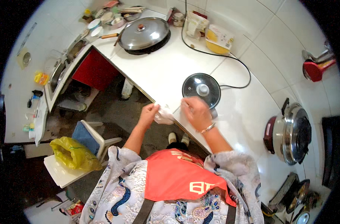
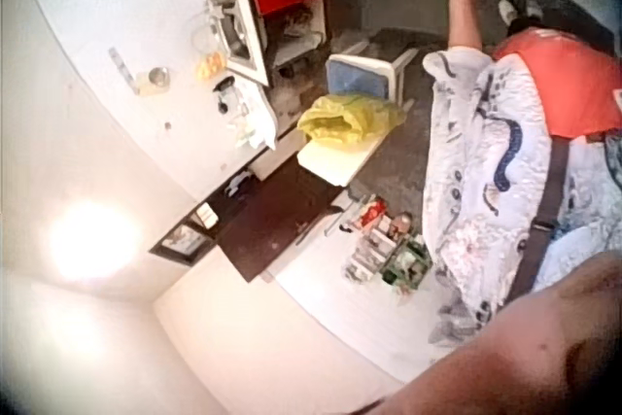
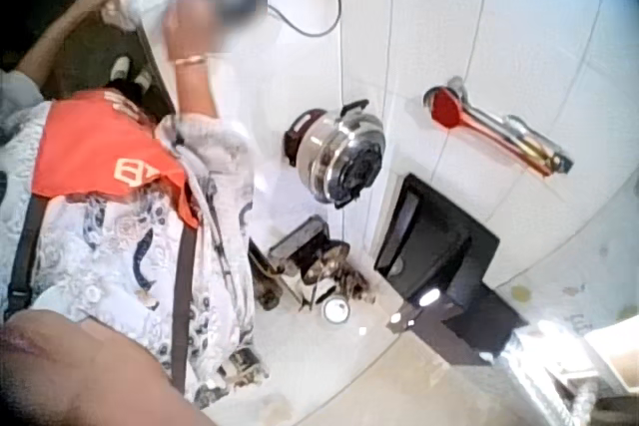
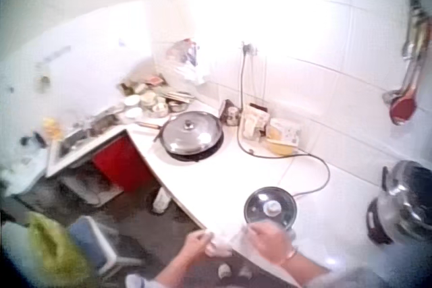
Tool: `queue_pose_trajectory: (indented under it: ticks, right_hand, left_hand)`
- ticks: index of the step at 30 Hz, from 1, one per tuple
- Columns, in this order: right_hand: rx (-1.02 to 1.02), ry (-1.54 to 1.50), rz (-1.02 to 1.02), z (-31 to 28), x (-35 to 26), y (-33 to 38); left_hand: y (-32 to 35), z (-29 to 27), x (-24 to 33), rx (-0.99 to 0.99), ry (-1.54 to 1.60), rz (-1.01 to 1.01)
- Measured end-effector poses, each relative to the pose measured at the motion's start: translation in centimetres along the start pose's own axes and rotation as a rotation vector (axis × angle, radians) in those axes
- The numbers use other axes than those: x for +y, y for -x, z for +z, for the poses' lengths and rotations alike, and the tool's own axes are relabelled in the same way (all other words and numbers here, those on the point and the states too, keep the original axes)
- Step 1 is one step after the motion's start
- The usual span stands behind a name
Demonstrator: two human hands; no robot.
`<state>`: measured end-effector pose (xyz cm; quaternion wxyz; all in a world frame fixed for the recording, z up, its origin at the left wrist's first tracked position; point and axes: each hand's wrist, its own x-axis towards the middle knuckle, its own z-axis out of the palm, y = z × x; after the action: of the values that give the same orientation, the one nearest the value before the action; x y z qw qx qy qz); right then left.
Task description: The person stirs food in a wok on a portable gas stove, then wipes the kitchen counter with a cloth. They wash utensils in the sink, wipe the sink area, and replace a light bulb. Finally, they pour water from a pot into the wok and continue stirring.
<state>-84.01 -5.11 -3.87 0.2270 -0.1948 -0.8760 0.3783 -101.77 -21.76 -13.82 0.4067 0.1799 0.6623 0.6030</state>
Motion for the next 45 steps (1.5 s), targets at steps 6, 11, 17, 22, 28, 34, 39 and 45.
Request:
queue_pose_trajectory:
  ticks: [6, 11, 17, 22, 28, 34, 39, 45]
  right_hand:
    - [-0.163, -0.438, 0.379, 7.5, -0.3, 4.0]
    - [-0.062, -0.234, 0.17, 9.8, 0.3, 3.1]
    - [0.227, 0.127, -0.13, 11.6, -0.7, -2.7]
    - [-0.058, 0.497, 0.074, 15.9, 2.9, -2.9]
    - [-0.134, 0.36, 0.253, 21.8, 5.6, -2.2]
    - [-0.219, 0.513, 0.264, 23.1, 5.7, -7.7]
    - [-0.245, 0.549, 0.317, 25.5, 6.2, -12.8]
    - [-0.248, 0.516, 0.203, 26.4, 3.5, -9.1]
  left_hand:
    - [1.5, -0.7, 3.2, -0.253, -0.019, -0.14]
    - [0.6, -4.9, 3.9, -0.254, -0.285, -0.138]
    - [-3.9, -4.3, 6.0, 0.182, -0.659, 0.532]
    - [-8.8, -6.4, 0.6, -0.066, -1.347, 0.442]
    - [-10.9, -8.0, -0.8, -0.642, -1.412, 0.565]
    - [-16.8, -11.1, 0.2, -0.608, -1.434, 0.674]
    - [-20.1, -13.6, 1.1, -0.554, -1.445, 0.616]
    - [-15.9, -16.2, -3.5, -0.456, -1.331, 0.667]
